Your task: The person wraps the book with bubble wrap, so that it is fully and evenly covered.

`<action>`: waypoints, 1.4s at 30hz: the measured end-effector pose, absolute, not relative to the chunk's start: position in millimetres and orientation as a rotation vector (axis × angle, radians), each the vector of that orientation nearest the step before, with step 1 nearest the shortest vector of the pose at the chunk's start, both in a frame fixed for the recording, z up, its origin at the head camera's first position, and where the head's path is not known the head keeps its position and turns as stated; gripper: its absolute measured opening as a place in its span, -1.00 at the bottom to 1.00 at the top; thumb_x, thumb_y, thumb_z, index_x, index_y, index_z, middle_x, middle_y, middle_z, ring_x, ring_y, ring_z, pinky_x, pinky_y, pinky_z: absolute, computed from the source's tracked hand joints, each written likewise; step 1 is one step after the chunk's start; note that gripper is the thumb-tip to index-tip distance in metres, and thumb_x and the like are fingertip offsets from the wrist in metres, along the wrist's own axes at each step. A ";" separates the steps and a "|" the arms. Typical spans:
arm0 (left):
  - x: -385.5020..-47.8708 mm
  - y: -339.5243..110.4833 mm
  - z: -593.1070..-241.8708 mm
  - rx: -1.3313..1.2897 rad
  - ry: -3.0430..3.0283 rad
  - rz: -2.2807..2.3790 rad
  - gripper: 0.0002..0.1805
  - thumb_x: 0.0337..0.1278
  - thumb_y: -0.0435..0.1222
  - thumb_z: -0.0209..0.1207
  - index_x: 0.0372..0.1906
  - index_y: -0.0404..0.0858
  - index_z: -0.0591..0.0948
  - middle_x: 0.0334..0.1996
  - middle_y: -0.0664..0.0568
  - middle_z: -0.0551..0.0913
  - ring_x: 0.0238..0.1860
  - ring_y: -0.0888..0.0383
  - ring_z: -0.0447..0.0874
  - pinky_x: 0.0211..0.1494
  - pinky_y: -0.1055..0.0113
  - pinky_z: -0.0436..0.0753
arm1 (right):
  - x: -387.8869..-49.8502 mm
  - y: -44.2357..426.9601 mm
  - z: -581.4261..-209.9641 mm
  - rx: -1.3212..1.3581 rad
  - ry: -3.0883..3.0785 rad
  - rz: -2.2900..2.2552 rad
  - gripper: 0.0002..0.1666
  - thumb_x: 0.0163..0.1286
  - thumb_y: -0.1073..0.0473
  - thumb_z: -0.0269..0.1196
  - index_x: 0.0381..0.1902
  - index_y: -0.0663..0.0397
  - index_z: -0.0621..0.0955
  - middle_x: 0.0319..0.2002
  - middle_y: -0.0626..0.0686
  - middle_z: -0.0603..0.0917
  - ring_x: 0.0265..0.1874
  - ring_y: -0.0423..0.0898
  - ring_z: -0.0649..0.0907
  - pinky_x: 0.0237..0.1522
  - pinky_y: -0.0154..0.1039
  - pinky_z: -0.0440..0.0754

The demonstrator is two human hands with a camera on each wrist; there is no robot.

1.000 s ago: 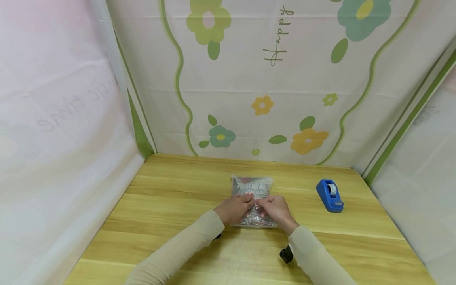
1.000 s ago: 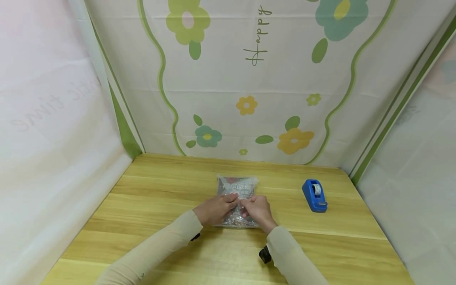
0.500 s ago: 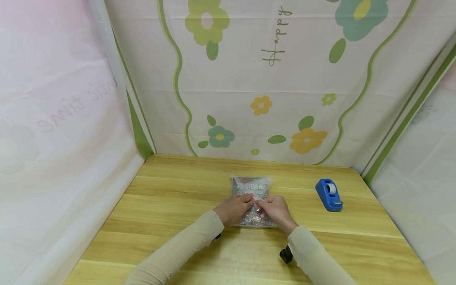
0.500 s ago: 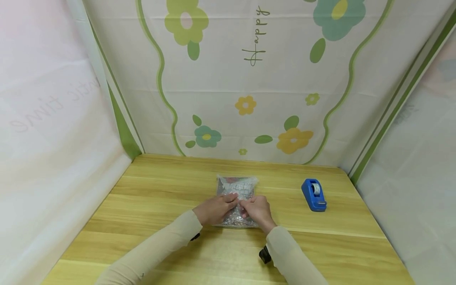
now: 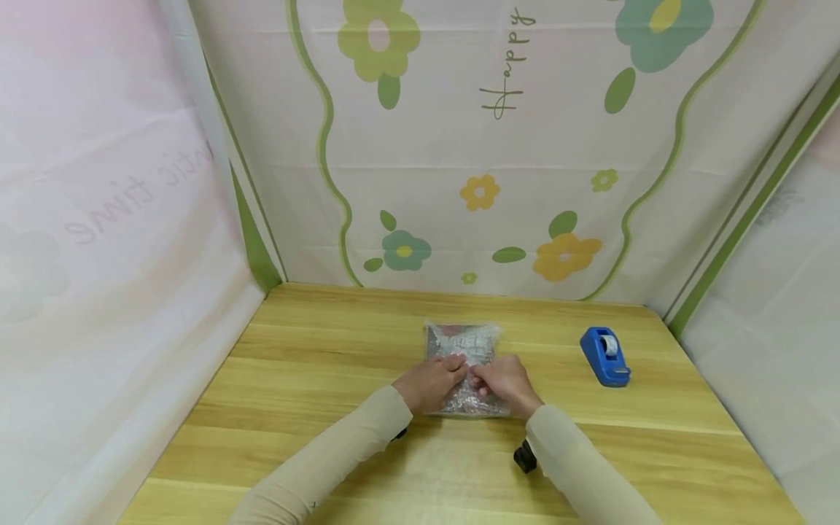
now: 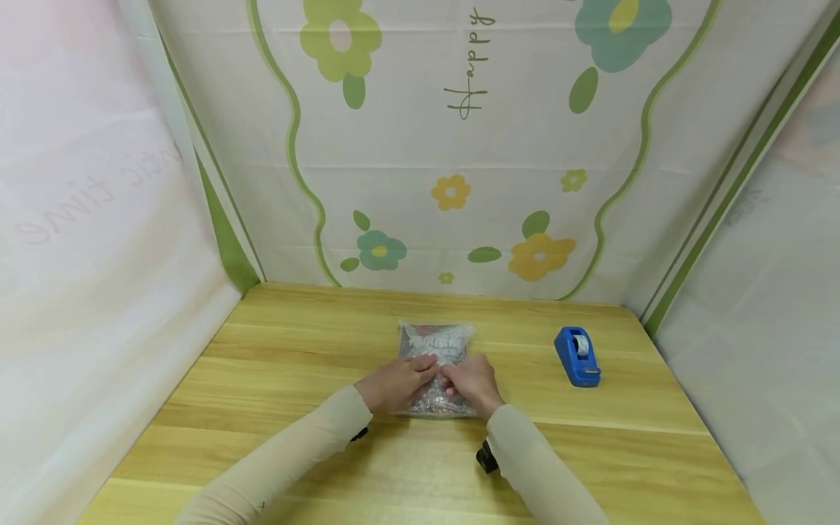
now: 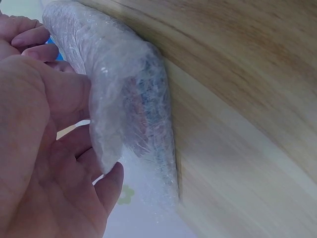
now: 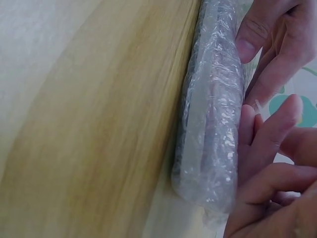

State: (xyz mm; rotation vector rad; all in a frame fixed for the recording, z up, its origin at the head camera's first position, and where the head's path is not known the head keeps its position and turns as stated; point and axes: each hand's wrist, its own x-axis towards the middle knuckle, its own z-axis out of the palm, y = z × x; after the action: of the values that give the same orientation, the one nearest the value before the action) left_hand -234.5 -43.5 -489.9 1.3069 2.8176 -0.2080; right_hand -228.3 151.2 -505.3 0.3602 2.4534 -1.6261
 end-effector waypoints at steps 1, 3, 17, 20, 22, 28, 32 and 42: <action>-234.8 -43.5 -490.1 1.308 2.818 -0.211 -0.46 0.67 -0.16 0.02 0.60 -0.13 0.38 0.60 0.00 0.38 0.58 0.08 0.41 0.59 0.25 0.47 | -228.9 151.2 -504.9 0.362 2.453 -1.621 -0.72 0.44 0.20 0.34 -0.44 0.26 0.81 -0.50 0.10 0.84 -0.76 -0.29 0.61 -0.65 -0.49 0.47; -235.1 -43.4 -490.6 1.305 2.817 -0.219 -0.46 0.67 -0.16 0.02 0.60 -0.12 0.38 0.61 0.01 0.37 0.58 0.08 0.40 0.59 0.26 0.47 | -230.4 151.0 -504.4 0.363 2.454 -1.602 -0.72 0.44 0.20 0.34 -0.44 0.25 0.81 -0.51 0.08 0.83 -0.76 -0.29 0.61 -0.65 -0.48 0.47; -235.3 -41.3 -490.3 1.297 2.798 -0.222 -0.45 0.68 -0.16 0.00 0.61 -0.14 0.37 0.62 0.01 0.34 0.62 0.08 0.34 0.62 0.22 0.45 | -238.7 154.8 -493.3 0.330 2.348 -1.517 -0.75 0.42 0.26 0.35 -0.46 0.28 0.77 -0.55 0.10 0.82 -0.75 -0.31 0.64 -0.73 -0.51 0.43; -236.0 -41.3 -491.4 1.302 2.800 -0.204 -0.46 0.68 -0.17 0.00 0.61 -0.15 0.38 0.62 0.00 0.36 0.61 0.07 0.36 0.61 0.22 0.45 | -239.7 156.5 -490.6 0.322 2.343 -1.486 -0.73 0.40 0.24 0.37 -0.50 0.25 0.77 -0.60 0.07 0.80 -0.74 -0.30 0.68 -0.75 -0.52 0.37; -235.9 -41.4 -491.0 1.297 2.804 -0.204 -0.46 0.68 -0.17 0.00 0.60 -0.14 0.38 0.61 0.01 0.36 0.60 0.07 0.37 0.62 0.24 0.44 | -240.2 157.3 -488.9 0.312 2.333 -1.474 -0.71 0.41 0.24 0.36 -0.52 0.24 0.76 -0.64 0.04 0.77 -0.74 -0.30 0.68 -0.74 -0.52 0.37; -234.5 -42.1 -488.5 1.272 2.799 -0.181 -0.45 0.67 -0.18 0.02 0.61 -0.15 0.37 0.62 0.00 0.35 0.61 0.07 0.35 0.63 0.24 0.43 | -240.7 158.8 -487.6 0.277 2.360 -1.373 -0.61 0.47 0.16 0.29 -0.57 0.15 0.78 -0.74 -0.11 0.66 -0.82 -0.37 0.43 -0.73 -0.51 0.32; -234.2 -42.2 -488.4 1.263 2.800 -0.185 -0.45 0.67 -0.17 0.02 0.61 -0.13 0.37 0.63 0.02 0.34 0.61 0.08 0.35 0.63 0.24 0.42 | -240.0 161.5 -489.3 0.260 2.330 -1.395 -0.58 0.50 0.11 0.29 -0.57 0.12 0.78 -0.73 -0.12 0.66 -0.81 -0.36 0.39 -0.71 -0.49 0.30; -235.1 -41.6 -490.0 1.250 2.791 -0.190 -0.42 0.69 -0.14 -0.01 0.65 -0.10 0.31 0.65 0.02 0.29 0.64 0.10 0.30 0.65 0.25 0.39 | -237.6 169.6 -481.1 0.228 2.244 -1.383 -0.54 0.53 -0.07 0.28 -0.48 0.07 0.82 -0.65 -0.15 0.74 -0.79 -0.36 0.35 -0.69 -0.43 0.21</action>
State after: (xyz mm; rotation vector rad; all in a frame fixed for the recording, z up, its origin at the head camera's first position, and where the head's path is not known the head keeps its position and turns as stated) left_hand -235.1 -41.6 -490.0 1.2497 2.7906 -0.1902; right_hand -237.6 169.6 -481.1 0.2276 2.2436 -1.3827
